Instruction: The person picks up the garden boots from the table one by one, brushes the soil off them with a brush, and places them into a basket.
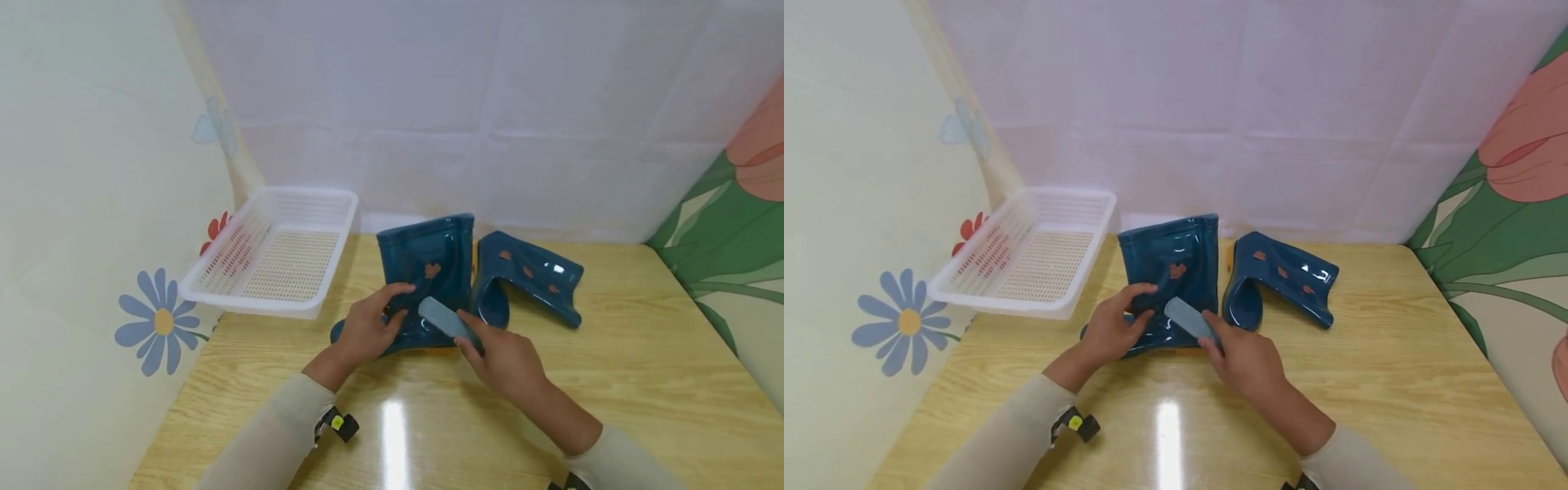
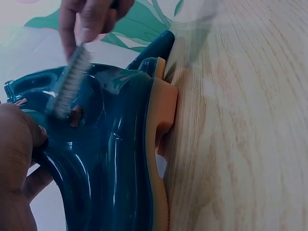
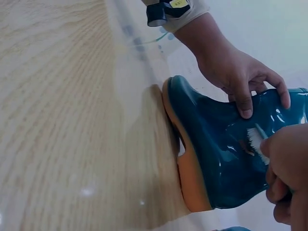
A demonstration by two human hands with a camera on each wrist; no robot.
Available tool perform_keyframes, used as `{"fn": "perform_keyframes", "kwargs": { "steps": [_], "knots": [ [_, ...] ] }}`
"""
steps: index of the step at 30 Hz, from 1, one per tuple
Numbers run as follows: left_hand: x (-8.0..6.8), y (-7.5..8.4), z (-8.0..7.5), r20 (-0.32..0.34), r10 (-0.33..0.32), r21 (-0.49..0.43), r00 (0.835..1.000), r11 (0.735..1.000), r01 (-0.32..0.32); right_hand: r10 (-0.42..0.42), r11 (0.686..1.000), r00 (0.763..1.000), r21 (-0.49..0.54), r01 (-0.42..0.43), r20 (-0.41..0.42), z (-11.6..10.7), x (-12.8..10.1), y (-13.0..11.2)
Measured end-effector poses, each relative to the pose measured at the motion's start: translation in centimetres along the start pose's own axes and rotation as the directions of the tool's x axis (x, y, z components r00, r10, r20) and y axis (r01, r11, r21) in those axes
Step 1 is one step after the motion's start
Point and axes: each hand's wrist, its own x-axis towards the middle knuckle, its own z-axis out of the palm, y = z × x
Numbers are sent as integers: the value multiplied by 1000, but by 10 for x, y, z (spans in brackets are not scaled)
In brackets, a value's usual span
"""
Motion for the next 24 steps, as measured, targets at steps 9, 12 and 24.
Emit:
{"fn": "perform_keyframes", "kwargs": {
  "steps": [9, 12, 24],
  "knots": [
    [1, 1, -2, 4, 4, -5, 1000, 1000, -4, -20, 1000, 1000, -18, 20, 15, -1, -8, 8],
    [1, 1, -2, 1, 6, 0, 1000, 1000, -6, -27, 1000, 1000, -6, 27, -16, -1, -8, 8],
    [0, 1, -1, -7, 9, 3, 1000, 1000, -9, -12, 1000, 1000, -18, 12, 24, 1, -7, 6]
  ]
}}
